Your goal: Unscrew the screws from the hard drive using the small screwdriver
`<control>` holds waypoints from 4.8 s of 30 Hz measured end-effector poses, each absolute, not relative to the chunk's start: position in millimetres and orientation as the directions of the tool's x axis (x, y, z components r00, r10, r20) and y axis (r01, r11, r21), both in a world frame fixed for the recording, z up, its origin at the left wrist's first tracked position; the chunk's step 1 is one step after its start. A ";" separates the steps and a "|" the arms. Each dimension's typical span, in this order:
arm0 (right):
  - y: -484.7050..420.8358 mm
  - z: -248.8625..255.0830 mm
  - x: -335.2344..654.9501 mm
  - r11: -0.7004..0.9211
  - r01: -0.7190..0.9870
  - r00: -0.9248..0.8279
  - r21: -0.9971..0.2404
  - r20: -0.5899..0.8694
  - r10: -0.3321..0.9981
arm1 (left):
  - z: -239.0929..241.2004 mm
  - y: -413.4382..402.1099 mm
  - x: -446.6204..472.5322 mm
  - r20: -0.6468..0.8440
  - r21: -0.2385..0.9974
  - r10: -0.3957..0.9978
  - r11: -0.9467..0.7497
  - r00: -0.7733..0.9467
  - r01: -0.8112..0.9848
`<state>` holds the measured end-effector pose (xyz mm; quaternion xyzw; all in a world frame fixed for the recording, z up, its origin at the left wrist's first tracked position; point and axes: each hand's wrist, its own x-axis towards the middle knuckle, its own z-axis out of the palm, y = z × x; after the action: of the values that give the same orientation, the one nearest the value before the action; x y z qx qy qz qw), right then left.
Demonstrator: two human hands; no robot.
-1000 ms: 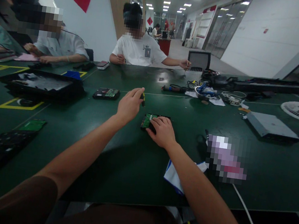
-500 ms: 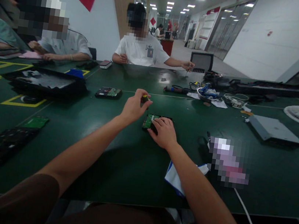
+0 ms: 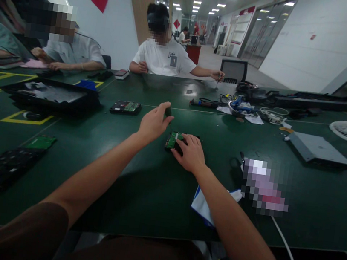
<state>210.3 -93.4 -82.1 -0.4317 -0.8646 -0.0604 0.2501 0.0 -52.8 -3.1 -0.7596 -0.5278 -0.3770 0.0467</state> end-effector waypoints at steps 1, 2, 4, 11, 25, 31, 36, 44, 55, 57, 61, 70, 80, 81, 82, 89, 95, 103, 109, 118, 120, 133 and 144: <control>-93.5 -82.1 210.3 0.620 0.777 -0.502 -0.111 0.485 0.716 | -3.4 -52.7 -0.2 0.607 0.354 0.783 -0.418 0.134 0.836; -93.5 -82.1 210.3 0.620 0.777 -0.503 -0.111 0.484 0.716 | -3.6 -52.7 -0.3 0.598 0.380 0.794 -0.400 0.108 0.834; -93.2 -82.5 210.1 0.622 0.775 -0.506 -0.112 0.478 0.717 | -4.2 -52.8 -0.5 0.599 0.419 0.798 -0.385 0.068 0.822; -91.1 -85.1 209.0 0.621 0.776 -0.506 -0.110 0.479 0.717 | -6.8 -53.0 2.9 0.604 0.442 0.791 -0.432 0.095 0.786; -92.0 -82.8 208.4 0.635 0.761 -0.516 -0.130 0.472 0.715 | -4.5 -56.4 1.4 0.665 0.292 0.716 -0.510 0.211 0.809; -92.0 -83.1 208.6 0.634 0.764 -0.516 -0.125 0.472 0.715 | -9.6 -56.3 7.2 0.634 0.390 0.754 -0.501 0.170 0.773; -92.5 -82.1 208.9 0.639 0.760 -0.522 -0.119 0.473 0.710 | -14.3 -53.4 6.0 0.697 0.377 0.690 -0.584 0.195 0.719; -93.0 -81.7 208.6 0.638 0.759 -0.516 -0.132 0.475 0.713 | -18.2 -47.0 0.5 0.823 0.273 0.539 -0.654 0.180 0.706; -92.6 -81.6 208.7 0.636 0.764 -0.523 -0.108 0.474 0.709 | -15.3 -48.9 0.2 0.703 0.445 0.711 -0.467 0.026 0.764; -93.0 -81.0 208.7 0.636 0.764 -0.523 -0.107 0.473 0.708 | -14.4 -48.5 -0.1 0.698 0.468 0.716 -0.471 0.014 0.748; -93.5 -79.9 208.7 0.636 0.764 -0.526 -0.107 0.468 0.710 | -14.0 -48.6 1.4 0.688 0.511 0.725 -0.510 0.027 0.692; -91.7 -82.1 208.5 0.638 0.761 -0.525 -0.115 0.469 0.710 | -7.9 -56.0 5.5 0.706 0.340 0.686 -0.544 0.174 0.767; -93.0 -81.5 208.0 0.631 0.767 -0.521 -0.119 0.460 0.719 | -13.6 -52.1 6.2 0.687 0.376 0.712 -0.522 0.148 0.766; -93.1 -81.4 208.0 0.630 0.767 -0.521 -0.117 0.459 0.720 | -13.9 -52.6 6.6 0.684 0.391 0.716 -0.521 0.139 0.759; -93.2 -81.3 208.0 0.630 0.768 -0.521 -0.116 0.459 0.720 | -14.1 -53.0 6.9 0.682 0.407 0.719 -0.525 0.134 0.747; -92.6 -81.0 208.6 0.633 0.764 -0.524 -0.120 0.456 0.719 | -13.1 -53.8 7.0 0.643 0.500 0.758 -0.525 0.111 0.689; -92.7 -81.4 208.2 0.635 0.762 -0.520 -0.130 0.461 0.719 | -4.5 -56.3 5.6 0.675 0.377 0.715 -0.545 0.181 0.749; -91.4 -83.1 208.5 0.637 0.762 -0.525 -0.117 0.463 0.714 | -10.1 -49.9 2.0 0.732 0.241 0.659 -0.489 0.174 0.838; -91.7 -82.3 208.6 0.637 0.762 -0.525 -0.117 0.464 0.713 | -11.5 -48.2 4.2 0.691 0.361 0.717 -0.459 0.098 0.812; -91.0 -83.1 209.2 0.636 0.761 -0.523 -0.129 0.457 0.719 | 1.8 -57.9 2.6 0.726 0.314 0.674 -0.501 0.136 0.807; -91.0 -83.2 209.2 0.633 0.764 -0.523 -0.125 0.455 0.721 | 2.4 -58.3 1.6 0.740 0.300 0.659 -0.499 0.132 0.813; -91.2 -83.1 209.1 0.634 0.763 -0.521 -0.127 0.459 0.719 | -7.8 -53.5 5.3 0.701 0.442 0.713 -0.443 0.007 0.780; -91.2 -82.3 208.5 0.636 0.762 -0.526 -0.118 0.460 0.716 | 1.7 -56.6 4.0 0.613 0.464 0.773 -0.522 0.167 0.715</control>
<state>208.5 -91.2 -82.3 -0.4237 -0.8721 -0.0488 0.2398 4.0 -56.6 1.7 -0.7630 -0.4875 -0.4232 -0.0339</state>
